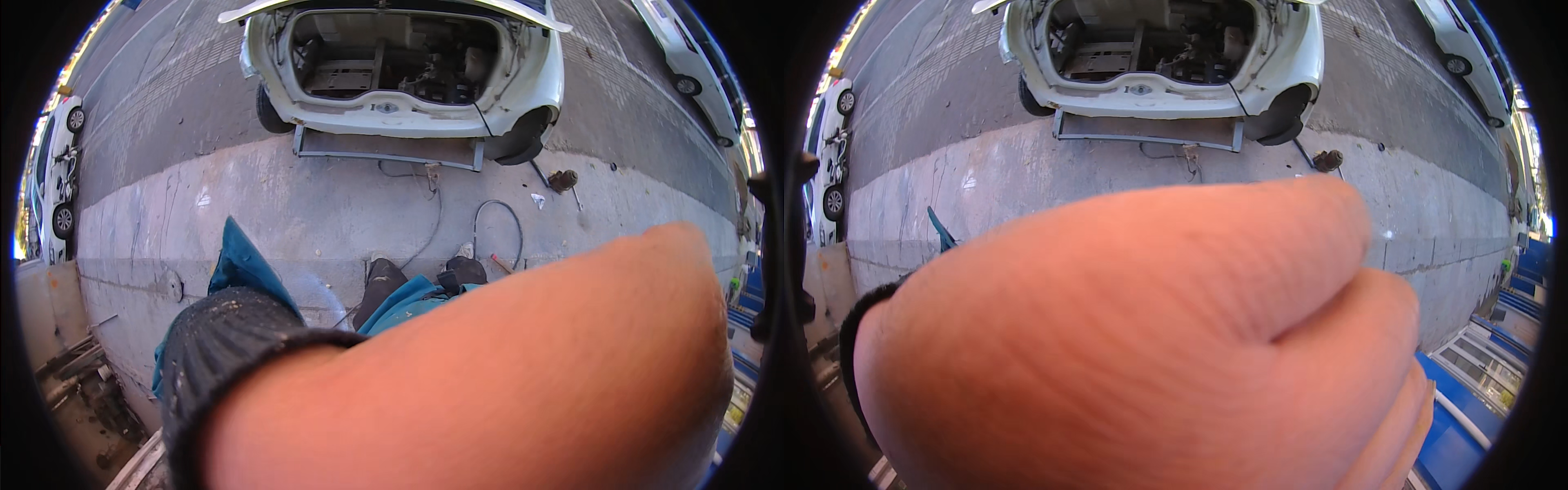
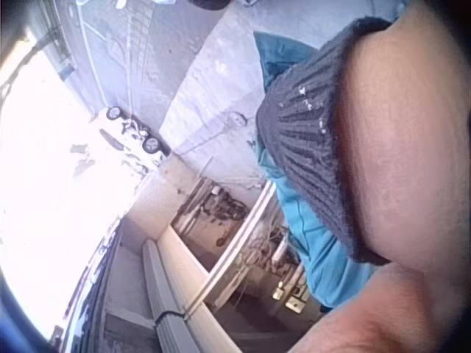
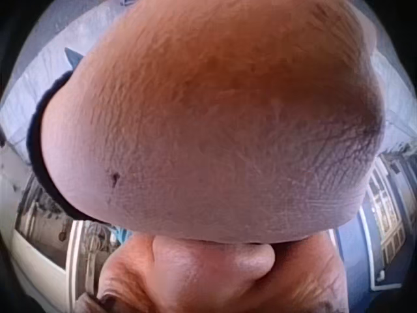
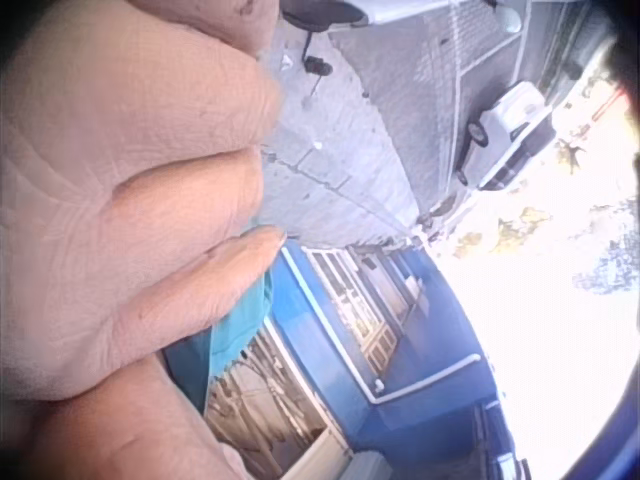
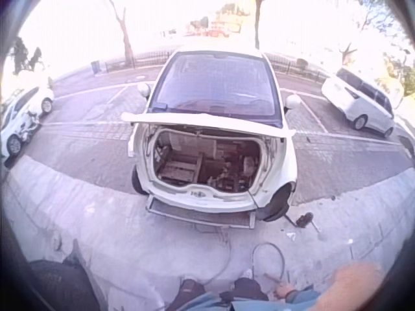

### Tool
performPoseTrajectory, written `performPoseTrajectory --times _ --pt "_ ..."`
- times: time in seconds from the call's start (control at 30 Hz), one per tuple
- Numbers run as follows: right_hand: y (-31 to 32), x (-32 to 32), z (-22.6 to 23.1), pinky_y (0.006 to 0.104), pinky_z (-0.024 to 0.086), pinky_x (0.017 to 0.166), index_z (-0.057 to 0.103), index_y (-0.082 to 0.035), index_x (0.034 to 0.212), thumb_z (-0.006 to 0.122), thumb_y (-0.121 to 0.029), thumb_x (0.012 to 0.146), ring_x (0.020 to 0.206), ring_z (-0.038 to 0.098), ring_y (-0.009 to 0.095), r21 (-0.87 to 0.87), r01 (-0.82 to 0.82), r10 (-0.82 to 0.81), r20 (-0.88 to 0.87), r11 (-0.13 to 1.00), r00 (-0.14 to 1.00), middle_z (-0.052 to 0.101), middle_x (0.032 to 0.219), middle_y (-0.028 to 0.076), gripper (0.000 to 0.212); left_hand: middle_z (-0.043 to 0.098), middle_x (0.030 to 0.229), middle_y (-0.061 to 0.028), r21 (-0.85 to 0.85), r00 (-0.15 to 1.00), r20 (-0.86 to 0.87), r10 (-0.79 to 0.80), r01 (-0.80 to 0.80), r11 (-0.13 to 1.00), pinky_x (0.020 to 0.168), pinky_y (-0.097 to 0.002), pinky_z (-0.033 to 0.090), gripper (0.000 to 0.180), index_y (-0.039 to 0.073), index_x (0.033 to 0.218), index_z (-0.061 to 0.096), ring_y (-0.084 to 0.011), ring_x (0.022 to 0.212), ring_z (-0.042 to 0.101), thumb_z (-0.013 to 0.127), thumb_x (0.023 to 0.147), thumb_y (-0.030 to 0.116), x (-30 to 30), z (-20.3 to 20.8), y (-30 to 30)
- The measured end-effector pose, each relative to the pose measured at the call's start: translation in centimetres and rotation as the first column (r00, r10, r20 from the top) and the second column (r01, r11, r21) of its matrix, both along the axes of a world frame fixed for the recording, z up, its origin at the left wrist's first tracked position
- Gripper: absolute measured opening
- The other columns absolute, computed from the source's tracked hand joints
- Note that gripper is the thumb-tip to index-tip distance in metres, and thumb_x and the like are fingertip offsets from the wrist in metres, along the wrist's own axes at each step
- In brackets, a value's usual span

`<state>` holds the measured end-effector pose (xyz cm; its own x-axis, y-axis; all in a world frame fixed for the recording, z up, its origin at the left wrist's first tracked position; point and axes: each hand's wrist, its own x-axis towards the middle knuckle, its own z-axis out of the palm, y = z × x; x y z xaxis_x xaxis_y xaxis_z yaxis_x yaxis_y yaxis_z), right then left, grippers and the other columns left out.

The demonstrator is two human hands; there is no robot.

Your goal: The person uses a cutting torch to sever the front fender of a white car, then uses a hammer to break away the cut section. Finally, the person picks up a replacement panel and fits it into the opening.

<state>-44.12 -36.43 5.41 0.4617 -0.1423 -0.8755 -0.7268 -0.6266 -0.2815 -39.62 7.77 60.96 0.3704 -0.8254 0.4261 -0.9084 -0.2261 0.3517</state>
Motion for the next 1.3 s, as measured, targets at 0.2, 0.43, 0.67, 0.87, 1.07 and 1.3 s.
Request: performPoseTrajectory --times 0.2,0.43,0.67,0.87,1.07,1.3 --pt "7.9 2.9 -1.1 0.0421 0.062 0.08 0.076 -0.01 0.13 0.065 -0.029 0.106 0.097 0.079 0.024 0.095 -0.127 0.125 0.022 0.987 0.992 0.081 0.113 0.011 0.033 0.077 0.118 -0.0186 0.003 0.989 0.002 0.147 -0.147 0.989 0.091 -0.044 0.06 0.05 -0.002 0.141 0.066 -0.0319 0.1 0.076 0.075 0.098 0.021 -5.1 -0.3 8.3" --pt "14.0 11.2 1.9 0.0449 0.06 0.088 0.074 -0.008 0.133 0.064 -0.036 0.11 0.102 0.075 0.02 -0.032 -0.438 0.437 0.158 0.899 0.885 0.079 0.119 0.006 0.037 0.078 0.12 -0.0194 0.018 0.942 -0.009 0.335 -0.335 0.942 0.093 -0.0437 0.06 0.051 -0.002 0.145 0.064 -0.0314 0.102 0.077 0.073 0.101 0.021 -9.5 0.1 15.4" --pt "20.5 15.2 1.8 0.0371 0.061 0.067 0.071 0.002 0.12 0.06 -0.035 0.11 0.081 0.074 0.023 0.091 -0.392 0.389 0.05 0.915 0.92 0.076 0.103 0.013 0.039 0.078 0.121 -0.0203 -0.17 0.863 -0.061 0.502 -0.505 0.846 0.094 -0.0433 0.061 0.051 -0.002 0.148 0.063 -0.0308 0.103 0.078 0.071 0.104 0.021 -13.7 0.6 22.0" --pt "24.3 16.1 1.3 0.0368 0.062 0.067 0.07 0.002 0.123 0.06 -0.034 0.11 0.083 0.075 0.023 0.169 -0.433 0.425 0.079 0.886 0.902 0.077 0.108 0.013 0.04 0.077 0.12 -0.0139 -0.018 -0.129 -0.895 0.426 -0.946 -0.324 0.1 -0.0338 0.056 0.045 -0.005 0.15 0.06 -0.0178 0.113 0.071 0.064 0.111 0.016 -21.0 -20.9 24.7" --pt "23.5 17.4 -0.3 0.037 0.061 0.064 0.072 0.0 0.122 0.061 -0.033 0.11 0.081 0.074 0.021 0.115 -0.508 0.513 -0.022 0.854 0.858 0.077 0.105 0.011 0.037 0.078 0.097 -0.0097 0.67 -0.681 -0.73 -0.057 -0.696 -0.26 0.067 -0.0278 0.053 0.039 -0.002 0.118 0.073 -0.0144 0.081 0.073 0.066 0.11 0.036 -35.0 -45.8 16.5" --pt "24.9 21.3 -0.5 0.0446 0.063 0.071 0.073 -0.002 0.127 0.061 -0.035 0.11 0.087 0.076 0.029 0.03 -0.869 0.867 0.05 0.494 0.495 0.077 0.107 0.013 0.04 0.079 0.111 -0.0221 0.86 -0.839 -0.492 0.233 -0.51 -0.019 0.092 -0.0495 0.059 0.046 0.007 0.113 0.081 -0.0406 0.097 0.077 0.058 0.105 0.046 -41.4 -54.7 12.1"
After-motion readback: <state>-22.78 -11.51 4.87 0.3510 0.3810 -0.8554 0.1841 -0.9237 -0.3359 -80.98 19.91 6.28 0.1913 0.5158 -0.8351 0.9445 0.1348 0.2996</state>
